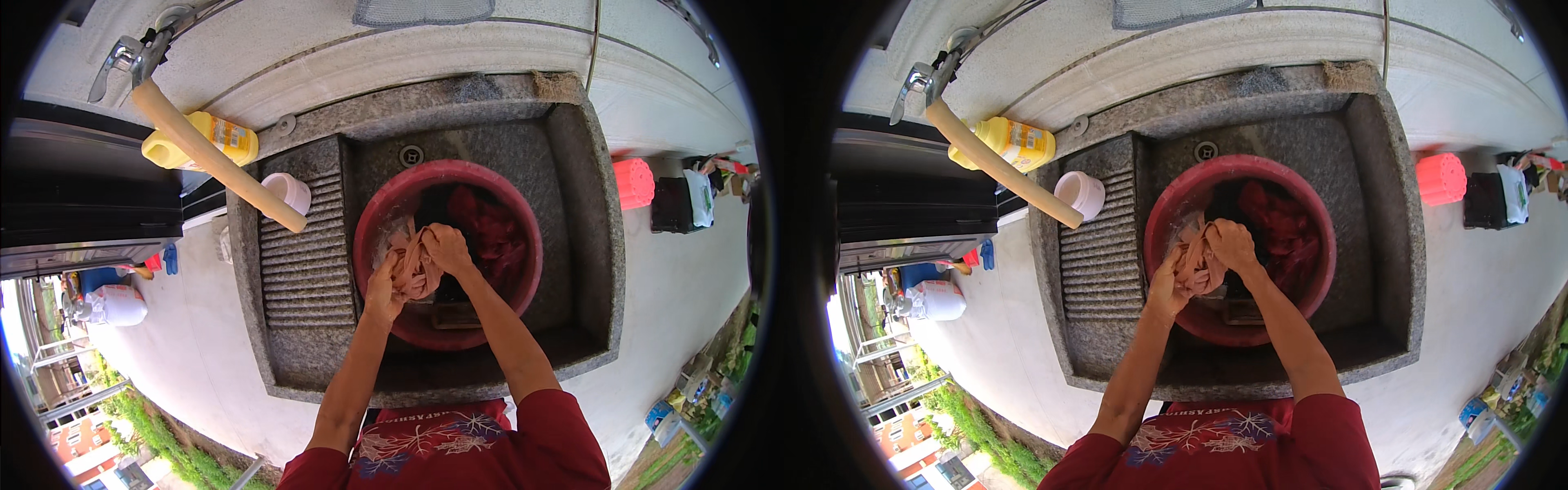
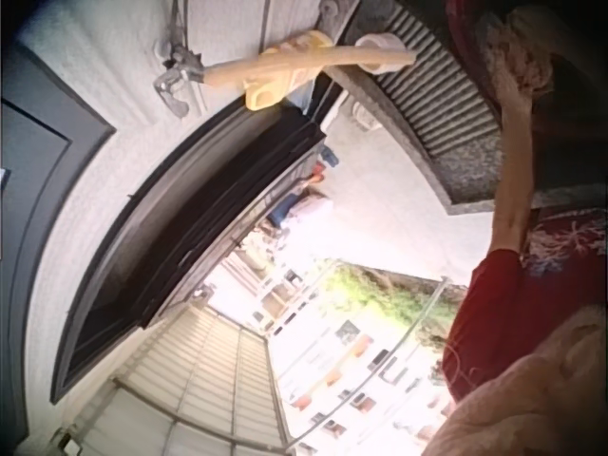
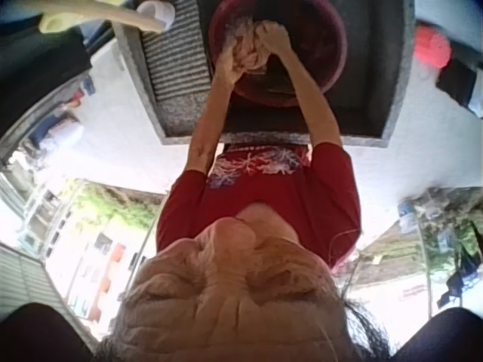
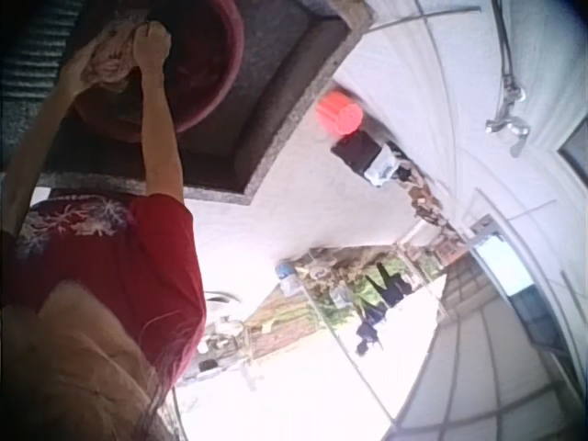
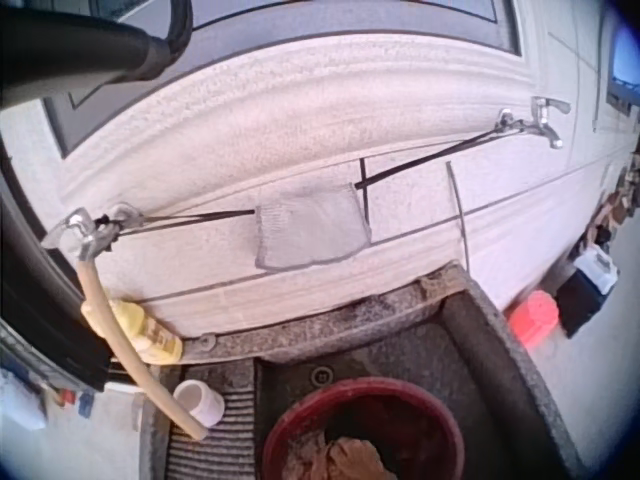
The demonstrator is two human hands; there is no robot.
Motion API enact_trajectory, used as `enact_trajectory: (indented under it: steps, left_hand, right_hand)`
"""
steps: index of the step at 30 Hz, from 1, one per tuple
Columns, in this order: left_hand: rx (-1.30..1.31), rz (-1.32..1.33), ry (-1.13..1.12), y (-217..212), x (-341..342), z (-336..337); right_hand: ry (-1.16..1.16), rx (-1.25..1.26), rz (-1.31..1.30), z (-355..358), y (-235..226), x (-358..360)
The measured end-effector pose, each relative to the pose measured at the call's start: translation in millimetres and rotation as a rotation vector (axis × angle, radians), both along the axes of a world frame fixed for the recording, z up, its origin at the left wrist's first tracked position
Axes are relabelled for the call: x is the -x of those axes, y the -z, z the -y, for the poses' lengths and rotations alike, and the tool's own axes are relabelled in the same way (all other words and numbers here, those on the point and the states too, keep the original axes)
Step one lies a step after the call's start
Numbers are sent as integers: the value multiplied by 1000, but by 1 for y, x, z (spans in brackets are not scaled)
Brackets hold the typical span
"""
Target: The person washes clothes by hand in an outdoor stone washbasin. They scrub a red garment on the washboard, rinse it in a pink basin, wring it out, and place it in a separate pink bucket. They repeat the process with a beige garment.
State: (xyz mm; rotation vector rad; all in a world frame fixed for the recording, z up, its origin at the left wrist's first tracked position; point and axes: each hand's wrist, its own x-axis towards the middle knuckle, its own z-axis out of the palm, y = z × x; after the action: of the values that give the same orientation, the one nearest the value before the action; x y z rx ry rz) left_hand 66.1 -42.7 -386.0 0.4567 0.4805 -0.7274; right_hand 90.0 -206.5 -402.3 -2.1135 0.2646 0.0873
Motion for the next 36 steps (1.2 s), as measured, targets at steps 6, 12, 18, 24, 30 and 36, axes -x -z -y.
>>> enact_trajectory:
  steps: [6,12,18,24,30,36]
  left_hand:
    - [-646,-12,-253,-23,2,-39]
    - [-840,163,-122,-14,23,-25]
    - [-1236,721,82,-40,20,25]
    - [-1202,997,146,-75,-17,32]
    - [-402,479,-30,-84,-30,-7]
    - [-231,343,-87,-83,-24,-26]
  right_hand:
    - [484,-46,185,51,-27,1]
    - [-20,602,432,27,-13,12]
    - [-198,-46,301,41,-26,-6]
    - [-217,-698,-25,49,-113,-14]
    - [-49,-850,149,68,-99,-21]
    - [-136,-283,274,43,-82,6]
